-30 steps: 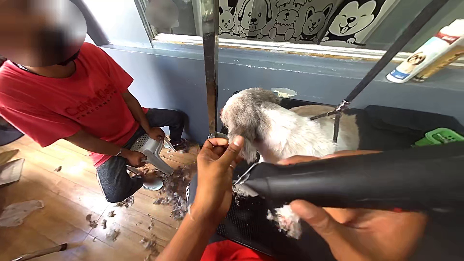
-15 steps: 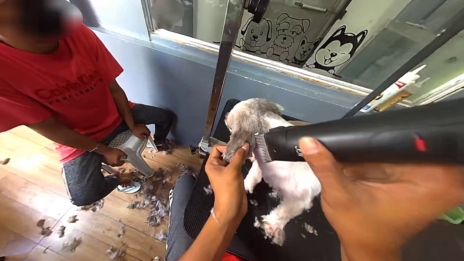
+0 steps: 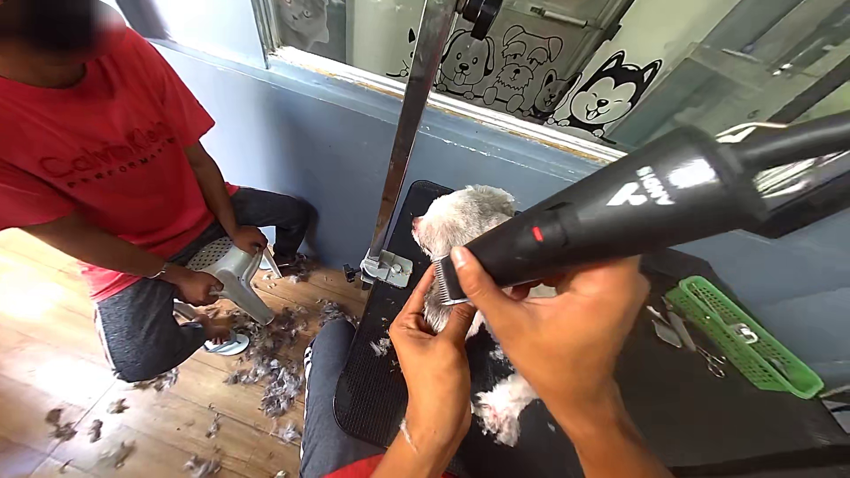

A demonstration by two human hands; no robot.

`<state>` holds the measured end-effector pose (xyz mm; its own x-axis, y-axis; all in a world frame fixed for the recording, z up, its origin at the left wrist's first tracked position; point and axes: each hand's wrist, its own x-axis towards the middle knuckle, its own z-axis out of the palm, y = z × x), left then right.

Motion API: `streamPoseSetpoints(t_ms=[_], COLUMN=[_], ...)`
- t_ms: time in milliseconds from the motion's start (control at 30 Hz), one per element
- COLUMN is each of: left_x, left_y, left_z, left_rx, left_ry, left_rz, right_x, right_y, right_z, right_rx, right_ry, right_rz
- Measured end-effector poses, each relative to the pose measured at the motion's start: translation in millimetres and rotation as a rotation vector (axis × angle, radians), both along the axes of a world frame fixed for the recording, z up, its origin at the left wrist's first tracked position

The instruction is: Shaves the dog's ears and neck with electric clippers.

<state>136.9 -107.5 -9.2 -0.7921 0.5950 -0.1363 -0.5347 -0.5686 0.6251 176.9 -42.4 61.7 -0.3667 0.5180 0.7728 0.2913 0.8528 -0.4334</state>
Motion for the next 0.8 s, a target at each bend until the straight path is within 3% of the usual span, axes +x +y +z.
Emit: streamPoseSetpoints(t_ms=[167,333,533,633,733,800], left_x=[7,10,17,20,19,19], left_y=[0,-1,-5,-6,-6,-6], left_z=[-2,-5,-5,-8,-10,-11], left_rx=[0.0,0.007,0.017,0.03,0.037,0.025], left_ry=[-0.004,-0.016,-0.056,-0.08,-0.076,-0.082], left_rz=[0.041,0.006,-0.001,0.009,-0.009,-0.015], right_x=[0,15,10,5,9,15], right_y=[-1,16,9,6,10,12], right_z=[2,17,7,4,10,15], right_rx=[-0.126,0.025,0.029,-0.072,-0.233,-0.199], right_ry=[0.059,0.094,-0.077,-0.153,-0.049,0.008], right_rz=[0.169,0.045,0.01,0.105,0.248,0.216])
